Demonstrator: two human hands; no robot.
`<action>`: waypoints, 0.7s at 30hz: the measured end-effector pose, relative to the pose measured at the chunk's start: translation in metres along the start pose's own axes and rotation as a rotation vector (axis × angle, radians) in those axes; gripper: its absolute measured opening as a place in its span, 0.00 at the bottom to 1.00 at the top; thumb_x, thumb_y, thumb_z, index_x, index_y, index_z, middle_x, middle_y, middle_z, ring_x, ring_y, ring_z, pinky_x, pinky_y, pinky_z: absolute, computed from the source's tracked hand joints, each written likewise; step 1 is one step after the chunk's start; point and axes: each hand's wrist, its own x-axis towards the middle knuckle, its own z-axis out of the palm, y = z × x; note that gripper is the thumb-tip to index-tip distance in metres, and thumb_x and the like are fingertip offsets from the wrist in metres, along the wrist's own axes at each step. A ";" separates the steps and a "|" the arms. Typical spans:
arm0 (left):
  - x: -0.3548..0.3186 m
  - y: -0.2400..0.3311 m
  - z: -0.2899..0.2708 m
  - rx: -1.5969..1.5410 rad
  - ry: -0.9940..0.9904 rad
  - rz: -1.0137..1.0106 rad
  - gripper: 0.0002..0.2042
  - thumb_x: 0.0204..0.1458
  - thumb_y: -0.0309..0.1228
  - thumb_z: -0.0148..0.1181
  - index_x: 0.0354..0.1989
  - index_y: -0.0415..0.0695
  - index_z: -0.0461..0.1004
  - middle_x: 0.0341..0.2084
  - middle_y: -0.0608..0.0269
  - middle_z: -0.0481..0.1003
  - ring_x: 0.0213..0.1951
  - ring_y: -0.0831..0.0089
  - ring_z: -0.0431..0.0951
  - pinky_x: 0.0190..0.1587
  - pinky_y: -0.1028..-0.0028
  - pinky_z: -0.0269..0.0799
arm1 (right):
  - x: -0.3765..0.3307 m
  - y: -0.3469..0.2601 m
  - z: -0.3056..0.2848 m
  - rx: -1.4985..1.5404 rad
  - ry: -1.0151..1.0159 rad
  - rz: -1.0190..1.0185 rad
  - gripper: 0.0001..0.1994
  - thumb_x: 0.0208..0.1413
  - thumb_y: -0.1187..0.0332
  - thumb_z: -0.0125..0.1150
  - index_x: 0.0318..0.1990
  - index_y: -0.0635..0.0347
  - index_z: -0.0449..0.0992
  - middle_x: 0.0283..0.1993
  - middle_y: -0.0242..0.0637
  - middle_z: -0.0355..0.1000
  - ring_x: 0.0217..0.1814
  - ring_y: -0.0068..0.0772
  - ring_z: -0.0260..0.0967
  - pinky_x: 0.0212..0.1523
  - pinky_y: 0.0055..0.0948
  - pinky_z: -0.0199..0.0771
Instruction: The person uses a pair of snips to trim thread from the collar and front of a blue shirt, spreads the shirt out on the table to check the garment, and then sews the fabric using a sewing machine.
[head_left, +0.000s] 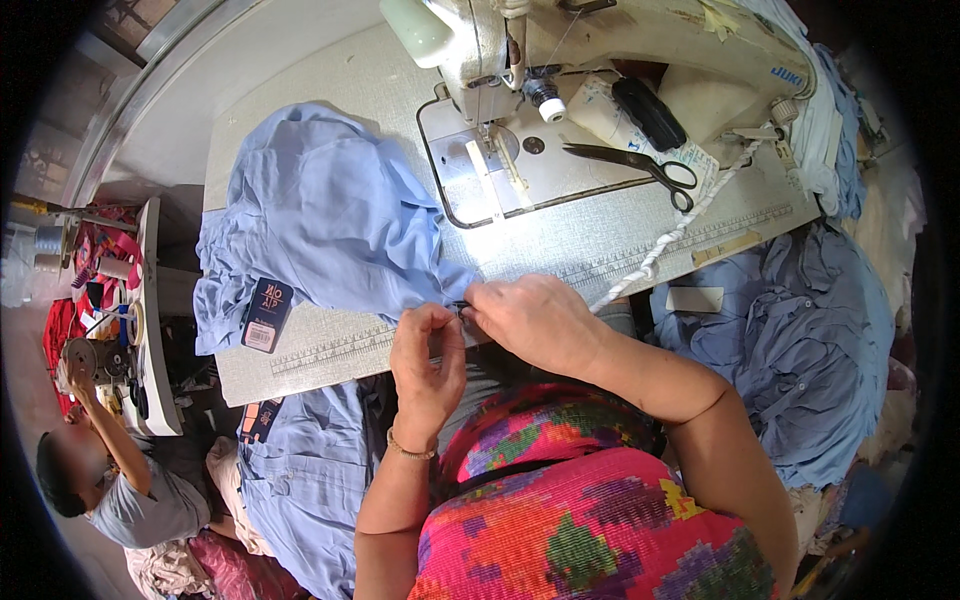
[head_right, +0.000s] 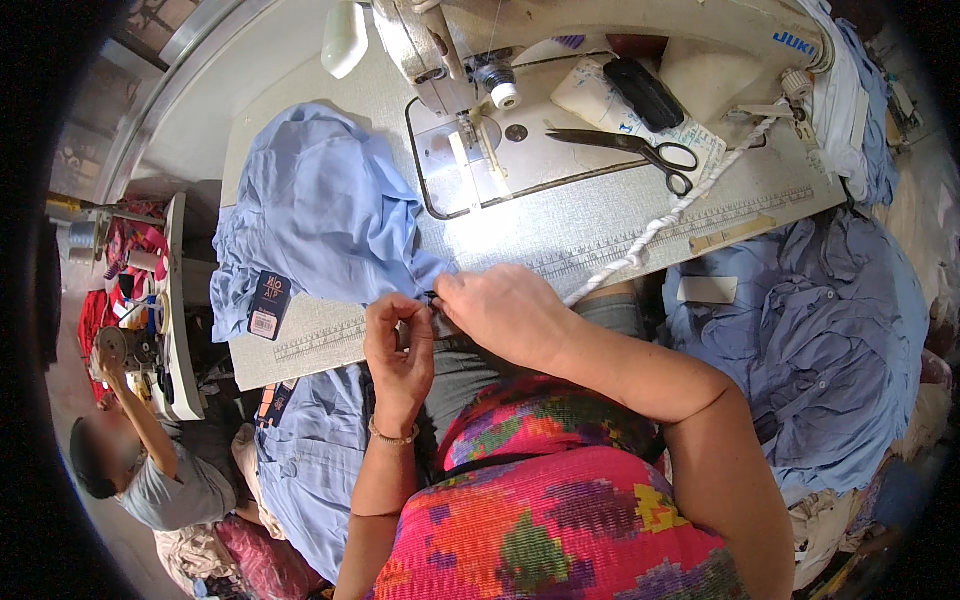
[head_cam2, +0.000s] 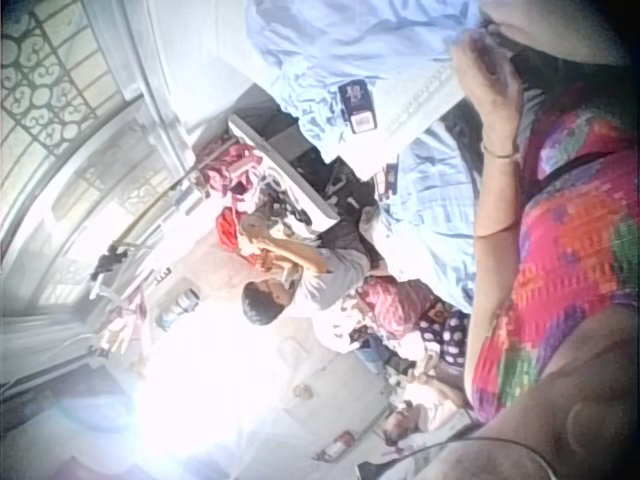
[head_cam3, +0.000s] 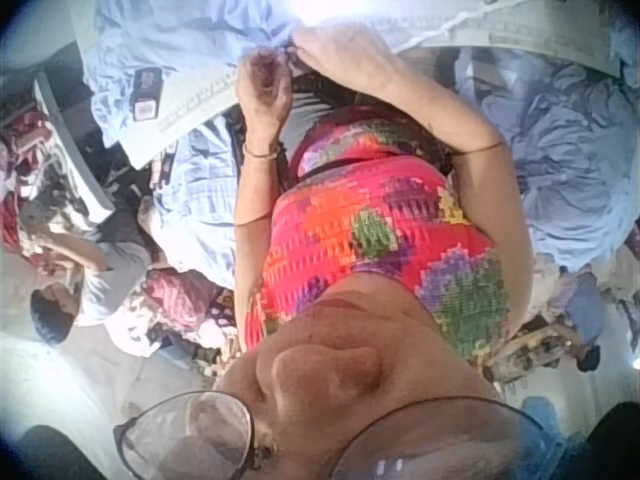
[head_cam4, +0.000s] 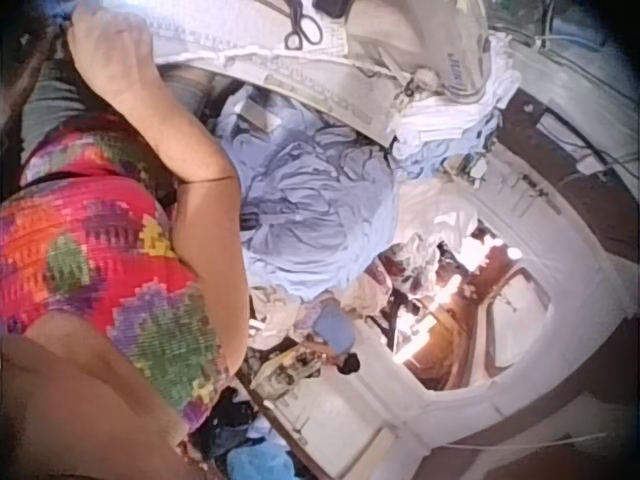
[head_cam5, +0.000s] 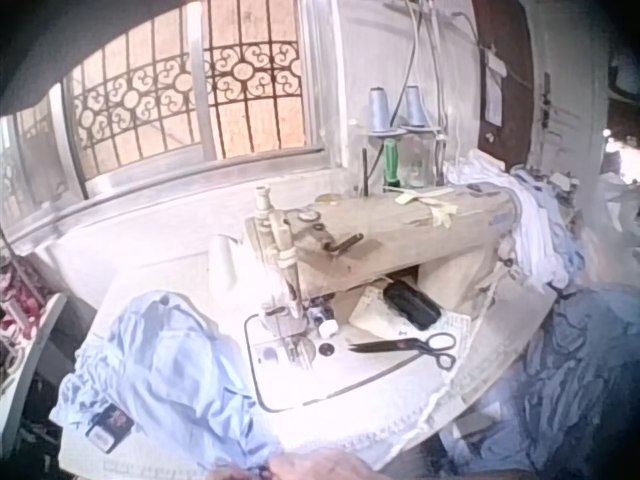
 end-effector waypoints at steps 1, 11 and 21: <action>-0.001 0.000 0.000 -0.014 0.000 -0.017 0.12 0.48 0.12 0.57 0.39 0.37 0.68 0.29 0.58 0.70 0.29 0.66 0.73 0.33 0.72 0.71 | -0.001 0.001 0.001 -0.014 -0.004 -0.007 0.08 0.56 0.65 0.56 0.32 0.61 0.70 0.26 0.46 0.74 0.28 0.50 0.75 0.29 0.44 0.75; -0.016 0.040 -0.016 0.018 -0.595 -0.012 0.11 0.46 0.15 0.60 0.39 0.37 0.74 0.30 0.51 0.75 0.35 0.53 0.76 0.38 0.63 0.72 | -0.006 0.031 -0.026 -0.097 0.105 0.162 0.08 0.58 0.64 0.56 0.38 0.58 0.70 0.28 0.44 0.74 0.31 0.50 0.74 0.33 0.46 0.74; 0.062 0.034 -0.022 0.511 -0.272 0.237 0.09 0.49 0.22 0.61 0.39 0.38 0.74 0.39 0.52 0.74 0.42 0.51 0.73 0.45 0.61 0.69 | -0.010 0.032 -0.027 -0.070 0.103 0.097 0.11 0.55 0.72 0.55 0.46 0.58 0.72 0.38 0.43 0.71 0.37 0.51 0.71 0.40 0.44 0.71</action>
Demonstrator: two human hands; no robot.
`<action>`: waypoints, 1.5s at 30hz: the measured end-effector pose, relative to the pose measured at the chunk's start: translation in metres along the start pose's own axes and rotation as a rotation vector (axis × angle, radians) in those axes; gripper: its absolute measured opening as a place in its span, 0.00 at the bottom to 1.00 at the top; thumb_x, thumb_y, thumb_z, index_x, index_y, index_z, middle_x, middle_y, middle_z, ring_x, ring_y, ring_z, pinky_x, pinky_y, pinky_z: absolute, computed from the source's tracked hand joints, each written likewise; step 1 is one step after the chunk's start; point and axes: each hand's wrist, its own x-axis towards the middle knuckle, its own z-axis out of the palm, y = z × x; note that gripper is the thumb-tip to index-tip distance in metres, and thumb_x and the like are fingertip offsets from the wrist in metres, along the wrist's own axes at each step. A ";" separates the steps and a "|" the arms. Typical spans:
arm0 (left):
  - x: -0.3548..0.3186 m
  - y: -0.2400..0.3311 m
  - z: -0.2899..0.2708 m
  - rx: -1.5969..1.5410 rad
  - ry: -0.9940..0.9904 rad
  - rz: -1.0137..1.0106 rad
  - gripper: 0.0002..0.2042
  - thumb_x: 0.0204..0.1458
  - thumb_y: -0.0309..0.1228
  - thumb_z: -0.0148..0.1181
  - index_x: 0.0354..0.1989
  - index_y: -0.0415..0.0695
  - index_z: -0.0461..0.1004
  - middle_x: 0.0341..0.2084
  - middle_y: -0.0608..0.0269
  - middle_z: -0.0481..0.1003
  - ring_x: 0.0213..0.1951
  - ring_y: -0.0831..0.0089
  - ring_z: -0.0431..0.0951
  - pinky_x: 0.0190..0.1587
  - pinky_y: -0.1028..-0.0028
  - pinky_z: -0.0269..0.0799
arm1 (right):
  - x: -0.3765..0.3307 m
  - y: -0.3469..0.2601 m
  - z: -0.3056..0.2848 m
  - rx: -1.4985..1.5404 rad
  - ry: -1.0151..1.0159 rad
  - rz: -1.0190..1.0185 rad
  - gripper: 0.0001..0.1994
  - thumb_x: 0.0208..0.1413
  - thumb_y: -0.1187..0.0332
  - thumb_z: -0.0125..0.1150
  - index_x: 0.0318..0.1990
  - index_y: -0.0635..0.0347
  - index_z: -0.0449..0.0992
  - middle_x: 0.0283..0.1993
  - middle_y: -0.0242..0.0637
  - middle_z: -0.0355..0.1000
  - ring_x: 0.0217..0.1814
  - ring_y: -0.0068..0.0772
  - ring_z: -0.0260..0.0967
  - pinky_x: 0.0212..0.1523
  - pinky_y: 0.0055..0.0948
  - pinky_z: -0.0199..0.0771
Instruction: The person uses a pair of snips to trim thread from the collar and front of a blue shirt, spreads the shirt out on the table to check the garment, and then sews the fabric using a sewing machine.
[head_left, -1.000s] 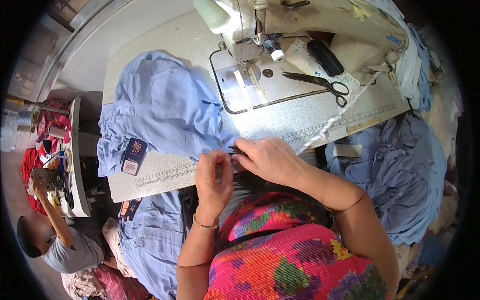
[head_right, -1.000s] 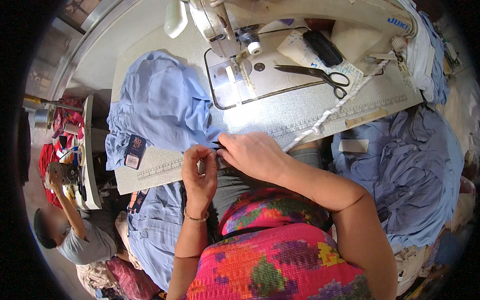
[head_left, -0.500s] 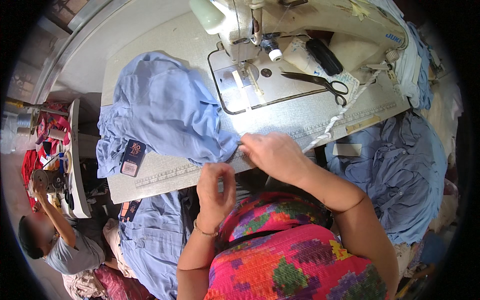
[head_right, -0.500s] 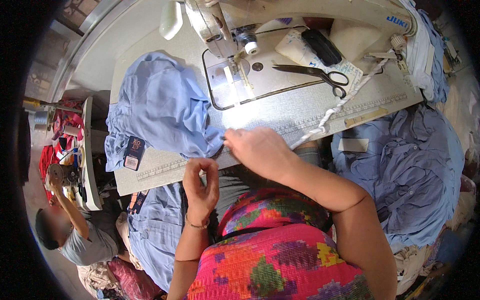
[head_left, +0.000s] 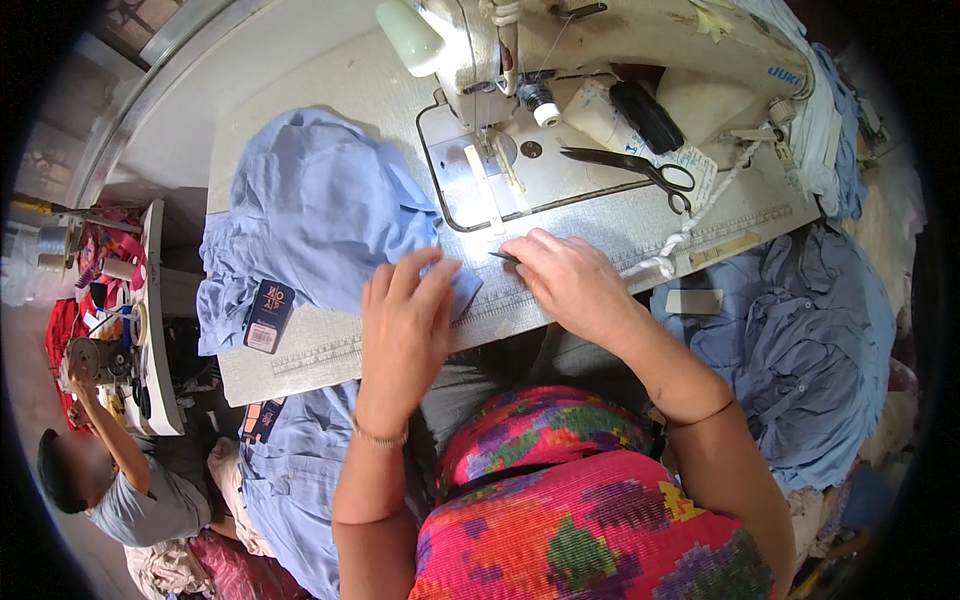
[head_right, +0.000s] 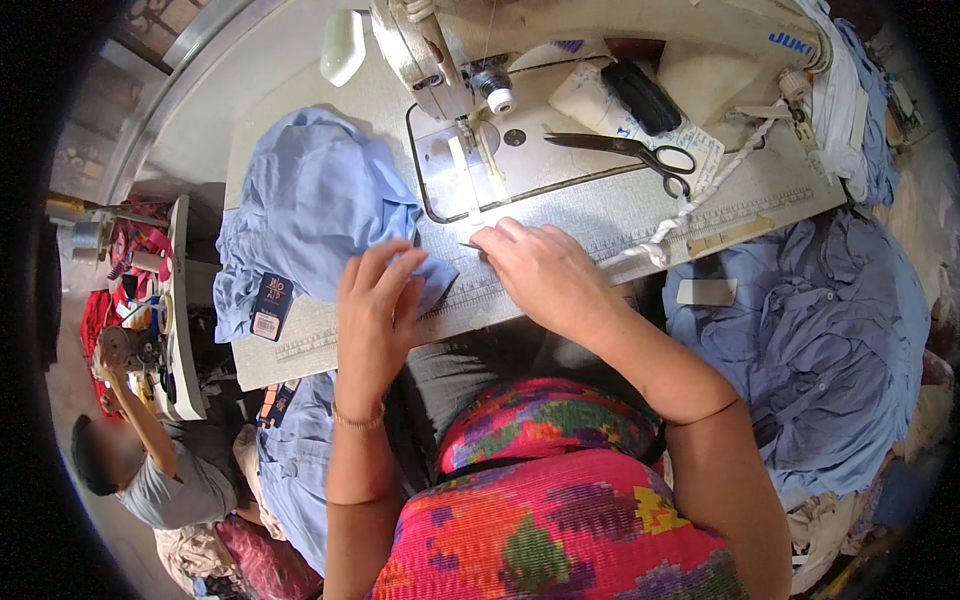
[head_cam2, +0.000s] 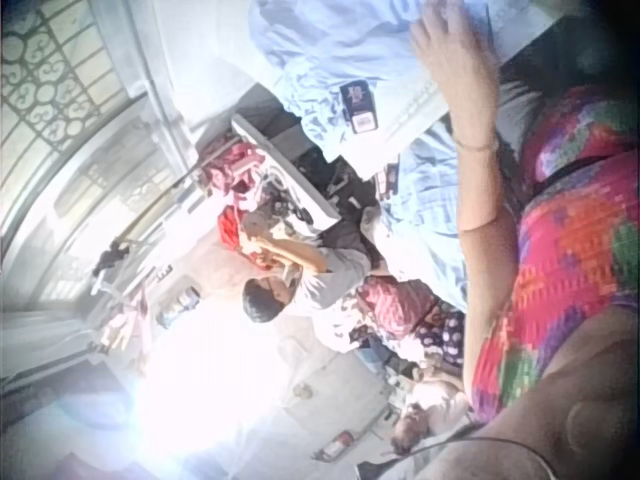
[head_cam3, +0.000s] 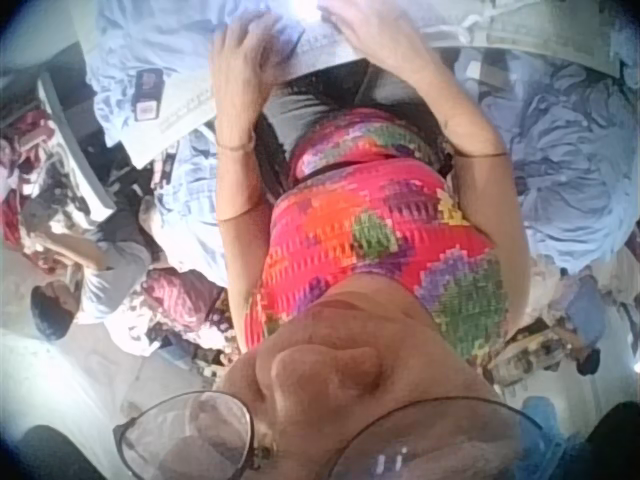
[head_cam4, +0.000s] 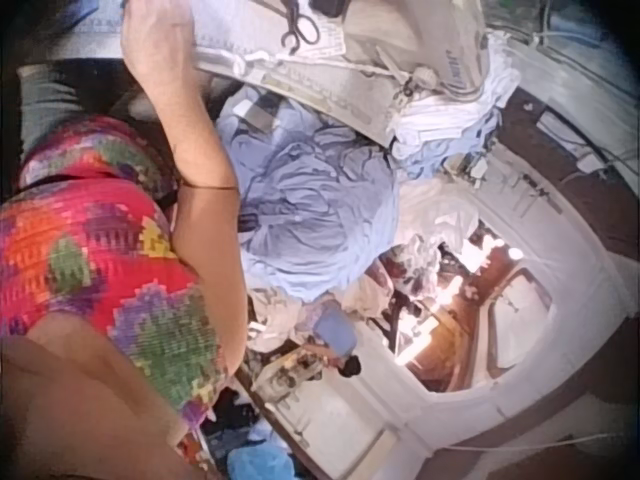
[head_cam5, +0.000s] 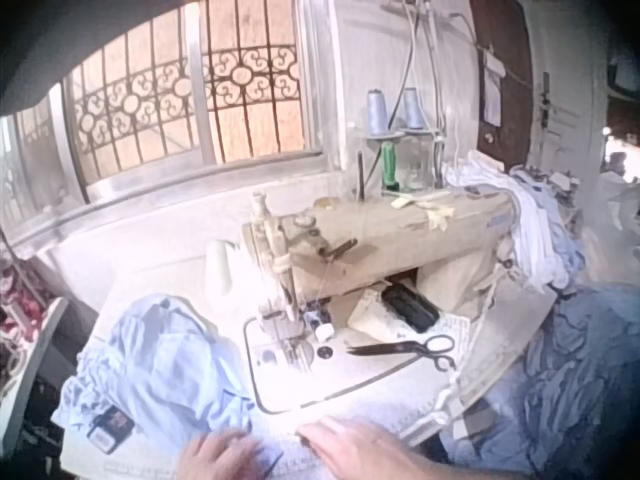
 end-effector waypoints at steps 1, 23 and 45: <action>0.006 -0.010 0.009 0.003 -0.004 0.028 0.09 0.49 0.22 0.61 0.39 0.37 0.73 0.40 0.52 0.73 0.42 0.52 0.73 0.45 0.62 0.69 | 0.000 -0.001 0.001 0.016 -0.008 0.009 0.11 0.55 0.73 0.56 0.46 0.58 0.72 0.39 0.43 0.71 0.38 0.52 0.70 0.40 0.45 0.70; -0.008 -0.024 0.026 -0.589 0.035 -0.205 0.13 0.50 0.25 0.65 0.43 0.35 0.73 0.43 0.54 0.72 0.42 0.63 0.73 0.45 0.71 0.70 | 0.021 -0.021 0.018 0.699 -0.051 0.212 0.24 0.50 0.72 0.62 0.57 0.53 0.69 0.39 0.43 0.76 0.38 0.41 0.76 0.39 0.34 0.74; -0.017 0.002 0.035 -0.274 0.277 -0.227 0.06 0.51 0.25 0.63 0.36 0.38 0.75 0.47 0.53 0.71 0.48 0.60 0.70 0.53 0.67 0.65 | 0.021 -0.014 0.021 0.857 -0.064 0.272 0.26 0.51 0.78 0.61 0.59 0.56 0.67 0.48 0.30 0.70 0.43 0.17 0.66 0.44 0.21 0.69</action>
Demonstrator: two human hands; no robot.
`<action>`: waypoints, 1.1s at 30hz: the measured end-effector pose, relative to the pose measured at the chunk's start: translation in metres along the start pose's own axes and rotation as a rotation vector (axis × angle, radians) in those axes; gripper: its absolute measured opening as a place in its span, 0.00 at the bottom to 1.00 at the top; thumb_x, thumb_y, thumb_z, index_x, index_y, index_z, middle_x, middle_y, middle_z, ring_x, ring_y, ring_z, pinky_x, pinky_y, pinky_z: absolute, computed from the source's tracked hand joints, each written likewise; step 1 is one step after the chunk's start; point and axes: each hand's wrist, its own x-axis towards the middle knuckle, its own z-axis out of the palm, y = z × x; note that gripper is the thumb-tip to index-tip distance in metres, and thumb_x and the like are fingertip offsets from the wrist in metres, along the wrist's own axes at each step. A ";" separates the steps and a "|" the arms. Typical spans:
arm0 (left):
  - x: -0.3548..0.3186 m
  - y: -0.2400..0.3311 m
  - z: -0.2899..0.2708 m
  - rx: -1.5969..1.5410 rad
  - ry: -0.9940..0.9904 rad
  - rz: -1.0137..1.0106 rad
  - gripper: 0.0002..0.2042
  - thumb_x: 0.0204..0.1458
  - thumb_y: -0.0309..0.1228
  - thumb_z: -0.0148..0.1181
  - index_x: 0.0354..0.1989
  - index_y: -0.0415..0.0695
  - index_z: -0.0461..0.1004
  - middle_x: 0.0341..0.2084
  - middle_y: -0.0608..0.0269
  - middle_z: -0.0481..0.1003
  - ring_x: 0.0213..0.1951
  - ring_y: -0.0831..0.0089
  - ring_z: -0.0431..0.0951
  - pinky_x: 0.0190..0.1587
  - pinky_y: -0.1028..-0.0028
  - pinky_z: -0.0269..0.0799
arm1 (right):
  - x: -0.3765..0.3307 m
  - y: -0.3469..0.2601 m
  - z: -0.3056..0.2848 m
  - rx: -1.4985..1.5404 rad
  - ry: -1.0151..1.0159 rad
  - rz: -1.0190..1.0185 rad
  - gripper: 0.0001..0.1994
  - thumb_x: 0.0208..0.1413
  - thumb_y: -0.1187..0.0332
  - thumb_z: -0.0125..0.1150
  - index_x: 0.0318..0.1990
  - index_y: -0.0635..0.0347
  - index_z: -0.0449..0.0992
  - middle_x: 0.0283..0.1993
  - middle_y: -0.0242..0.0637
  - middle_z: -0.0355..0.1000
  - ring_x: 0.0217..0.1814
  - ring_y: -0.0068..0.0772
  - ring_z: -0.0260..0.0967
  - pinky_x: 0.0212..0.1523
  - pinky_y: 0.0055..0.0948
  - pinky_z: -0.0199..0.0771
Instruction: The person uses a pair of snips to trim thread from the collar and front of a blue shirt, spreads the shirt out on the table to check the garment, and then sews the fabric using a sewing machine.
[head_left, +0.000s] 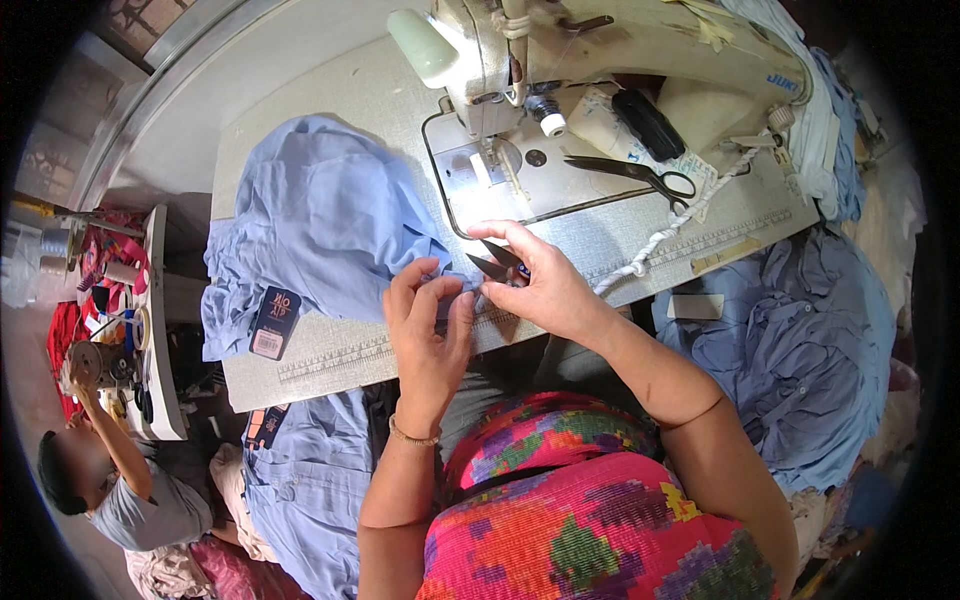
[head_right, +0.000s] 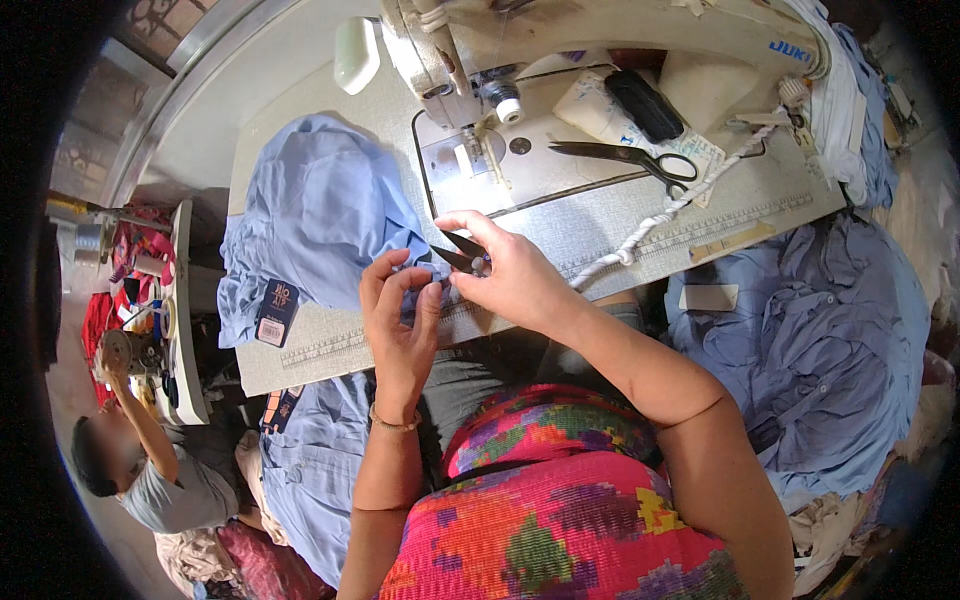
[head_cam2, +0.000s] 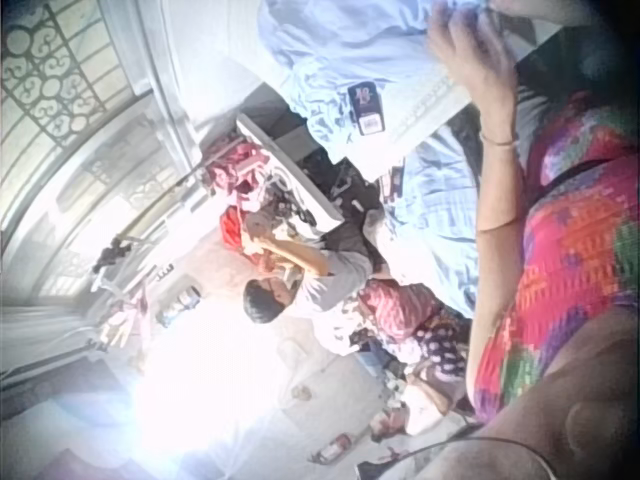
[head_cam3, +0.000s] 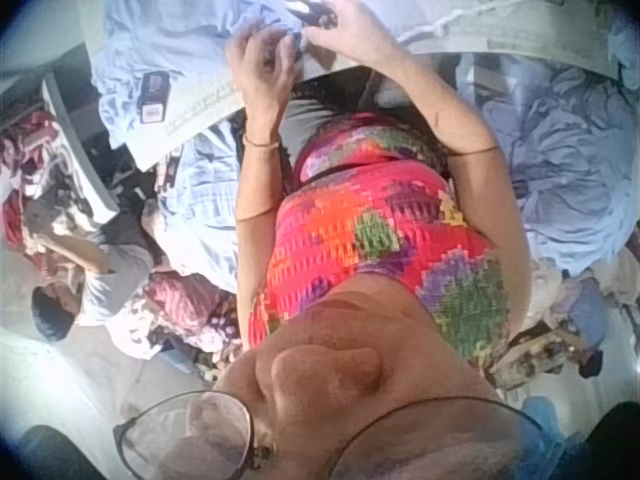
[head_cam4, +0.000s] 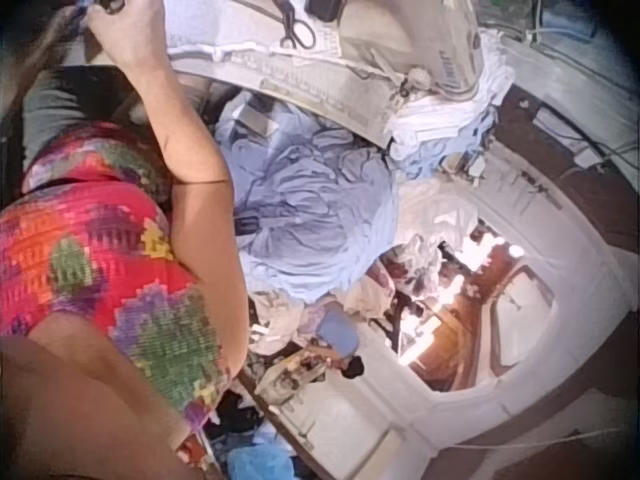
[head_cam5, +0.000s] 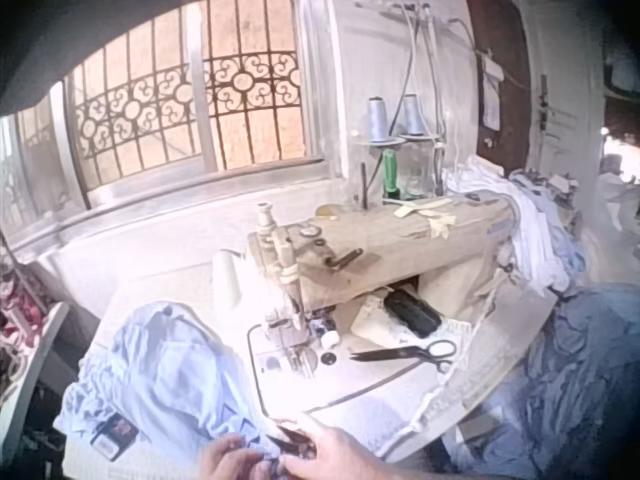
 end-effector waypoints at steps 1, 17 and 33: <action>0.003 0.001 0.000 -0.005 -0.022 -0.013 0.06 0.51 0.25 0.63 0.36 0.38 0.75 0.48 0.53 0.70 0.49 0.60 0.70 0.54 0.66 0.64 | -0.001 -0.003 -0.001 -0.015 -0.015 0.020 0.26 0.52 0.78 0.61 0.60 0.56 0.67 0.48 0.30 0.70 0.43 0.18 0.66 0.44 0.21 0.69; 0.007 -0.015 0.006 -0.246 -0.046 -0.141 0.00 0.50 0.18 0.56 0.29 0.35 0.73 0.47 0.57 0.70 0.49 0.68 0.71 0.50 0.74 0.66 | 0.003 0.001 0.000 -0.035 0.028 -0.034 0.25 0.52 0.79 0.60 0.59 0.57 0.67 0.51 0.29 0.69 0.44 0.16 0.67 0.44 0.20 0.69; -0.016 0.009 -0.028 -0.410 -0.761 -0.205 0.04 0.52 0.23 0.60 0.30 0.38 0.71 0.32 0.56 0.72 0.33 0.61 0.74 0.39 0.69 0.70 | 0.010 0.016 -0.005 0.147 0.044 -0.024 0.25 0.50 0.77 0.62 0.58 0.63 0.66 0.49 0.34 0.71 0.45 0.20 0.68 0.49 0.23 0.70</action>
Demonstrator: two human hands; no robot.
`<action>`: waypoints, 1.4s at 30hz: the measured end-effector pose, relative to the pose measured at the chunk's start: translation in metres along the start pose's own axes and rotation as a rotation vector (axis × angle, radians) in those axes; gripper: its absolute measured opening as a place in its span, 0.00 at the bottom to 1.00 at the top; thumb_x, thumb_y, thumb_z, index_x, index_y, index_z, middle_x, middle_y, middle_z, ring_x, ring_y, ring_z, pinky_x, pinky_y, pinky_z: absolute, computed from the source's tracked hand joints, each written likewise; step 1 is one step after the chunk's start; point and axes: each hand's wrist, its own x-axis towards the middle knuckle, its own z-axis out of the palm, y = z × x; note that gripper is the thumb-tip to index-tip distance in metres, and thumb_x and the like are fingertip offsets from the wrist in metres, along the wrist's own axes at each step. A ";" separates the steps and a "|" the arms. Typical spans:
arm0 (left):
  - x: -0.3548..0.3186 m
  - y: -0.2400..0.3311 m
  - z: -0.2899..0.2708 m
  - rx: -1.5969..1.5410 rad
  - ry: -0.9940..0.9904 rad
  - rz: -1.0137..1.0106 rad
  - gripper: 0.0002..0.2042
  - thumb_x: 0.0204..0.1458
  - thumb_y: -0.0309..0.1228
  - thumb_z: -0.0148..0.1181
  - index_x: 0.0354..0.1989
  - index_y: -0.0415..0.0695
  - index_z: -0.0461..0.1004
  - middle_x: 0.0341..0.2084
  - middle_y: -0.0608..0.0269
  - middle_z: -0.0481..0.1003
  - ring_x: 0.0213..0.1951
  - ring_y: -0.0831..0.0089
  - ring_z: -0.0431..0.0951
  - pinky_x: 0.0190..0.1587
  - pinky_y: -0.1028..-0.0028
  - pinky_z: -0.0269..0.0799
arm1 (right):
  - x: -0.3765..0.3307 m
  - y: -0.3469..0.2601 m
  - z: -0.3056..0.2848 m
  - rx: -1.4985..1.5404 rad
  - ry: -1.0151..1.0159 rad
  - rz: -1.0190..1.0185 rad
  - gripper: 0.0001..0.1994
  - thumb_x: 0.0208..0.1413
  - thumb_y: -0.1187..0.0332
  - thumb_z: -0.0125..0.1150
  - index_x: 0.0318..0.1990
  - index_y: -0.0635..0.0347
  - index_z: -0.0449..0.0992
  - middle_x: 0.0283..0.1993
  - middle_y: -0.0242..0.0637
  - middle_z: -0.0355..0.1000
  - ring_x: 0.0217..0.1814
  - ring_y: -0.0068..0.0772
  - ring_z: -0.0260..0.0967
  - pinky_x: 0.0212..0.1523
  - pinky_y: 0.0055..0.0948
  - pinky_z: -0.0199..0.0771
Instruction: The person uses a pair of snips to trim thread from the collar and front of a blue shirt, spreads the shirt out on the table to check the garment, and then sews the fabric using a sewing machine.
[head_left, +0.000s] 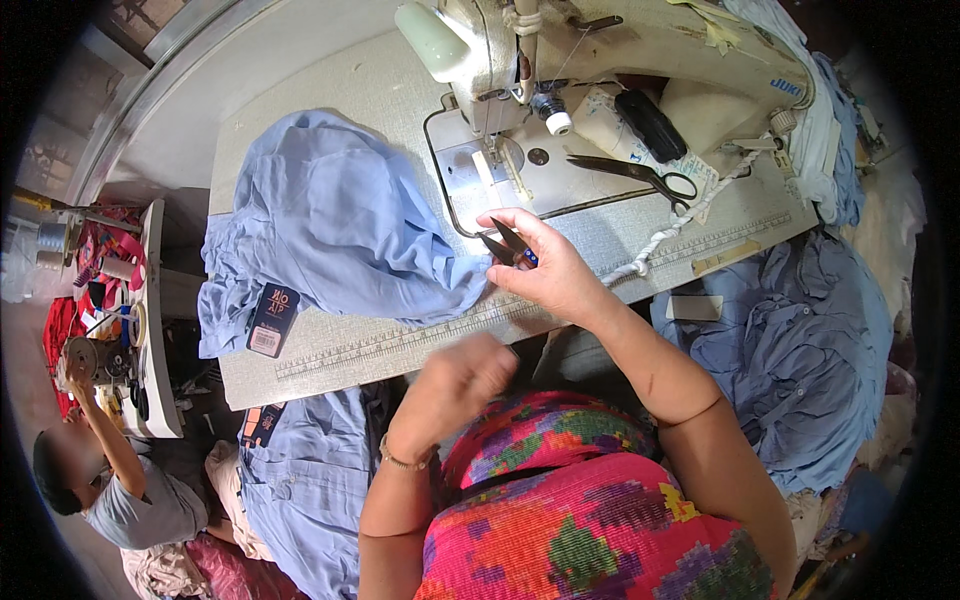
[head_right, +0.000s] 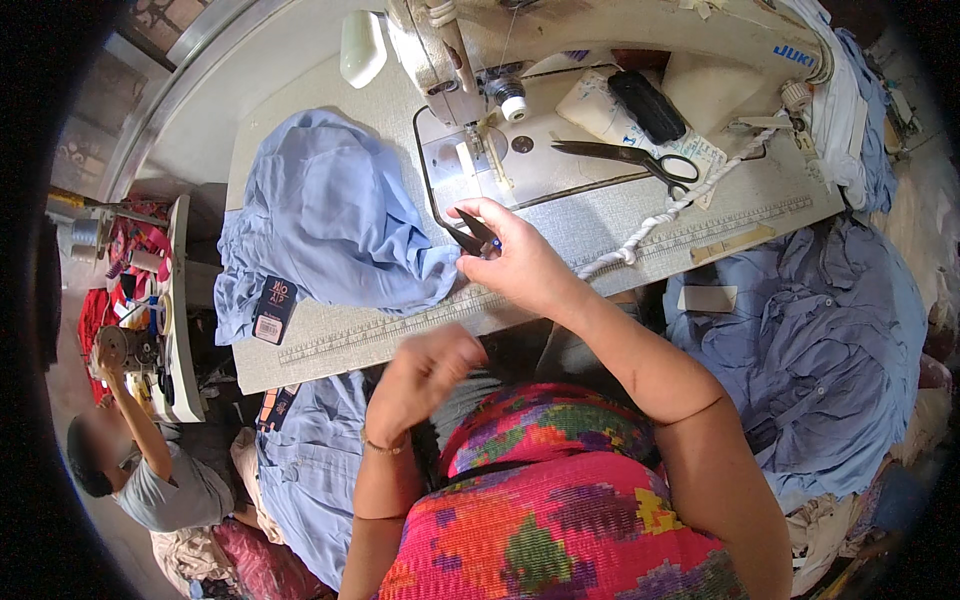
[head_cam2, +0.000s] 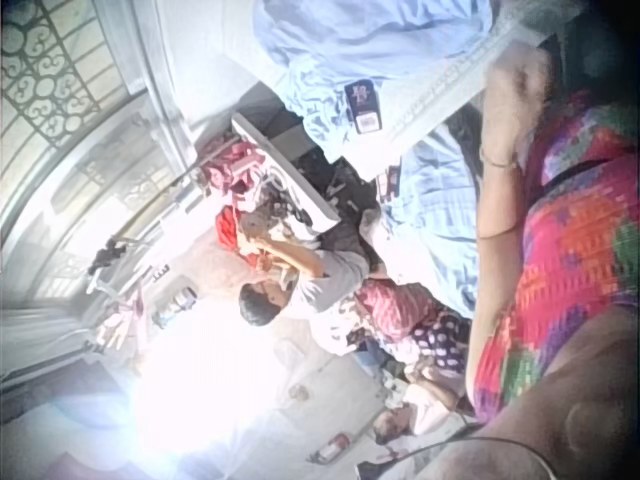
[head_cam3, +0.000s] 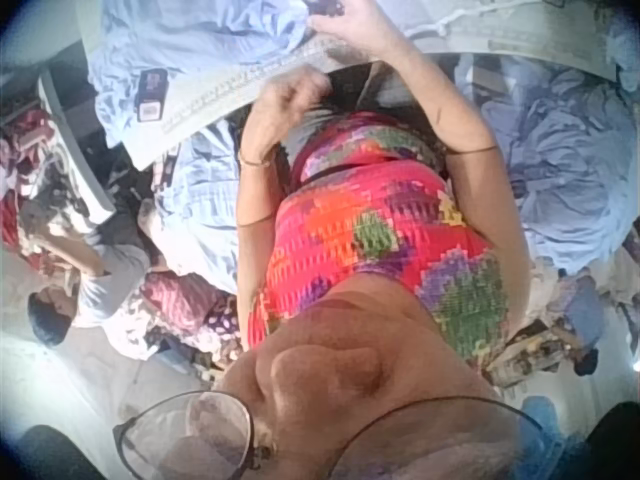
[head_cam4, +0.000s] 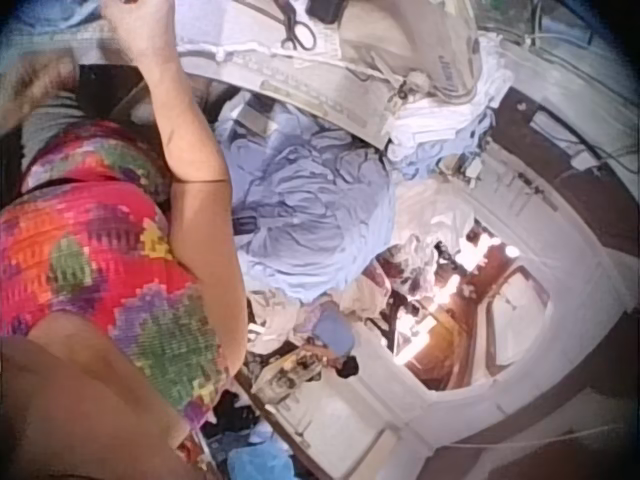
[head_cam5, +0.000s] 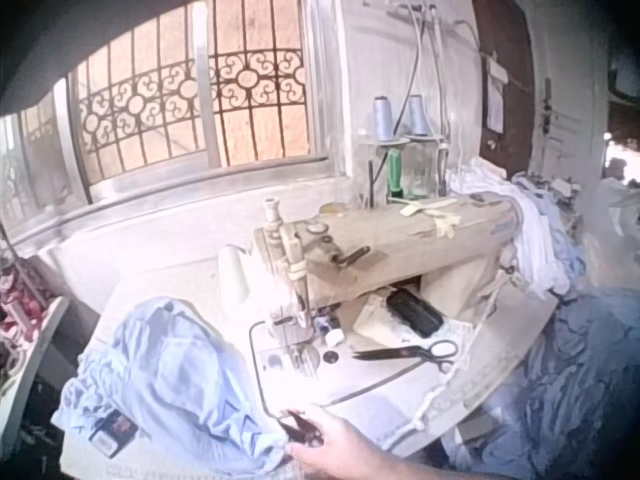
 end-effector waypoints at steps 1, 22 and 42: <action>0.001 0.001 0.002 0.078 0.068 0.064 0.05 0.51 0.25 0.62 0.31 0.39 0.72 0.31 0.56 0.72 0.33 0.59 0.74 0.39 0.68 0.70 | 0.000 -0.001 0.001 0.009 0.000 0.013 0.25 0.50 0.77 0.62 0.58 0.62 0.66 0.49 0.33 0.71 0.45 0.19 0.67 0.48 0.23 0.70; 0.020 -0.027 -0.004 -0.456 0.668 -0.019 0.11 0.58 0.31 0.62 0.42 0.36 0.78 0.27 0.72 0.75 0.29 0.86 0.70 0.33 0.84 0.66 | -0.006 -0.014 0.002 -0.057 -0.126 0.013 0.21 0.58 0.70 0.63 0.58 0.61 0.67 0.46 0.27 0.68 0.46 0.15 0.62 0.45 0.19 0.66; 0.026 -0.017 0.004 -1.078 0.398 -0.158 0.08 0.61 0.29 0.55 0.38 0.38 0.77 0.28 0.69 0.77 0.27 0.85 0.72 0.30 0.82 0.68 | -0.017 -0.023 0.001 -0.333 -0.003 -0.286 0.07 0.52 0.73 0.63 0.35 0.67 0.74 0.31 0.42 0.70 0.32 0.38 0.72 0.34 0.31 0.71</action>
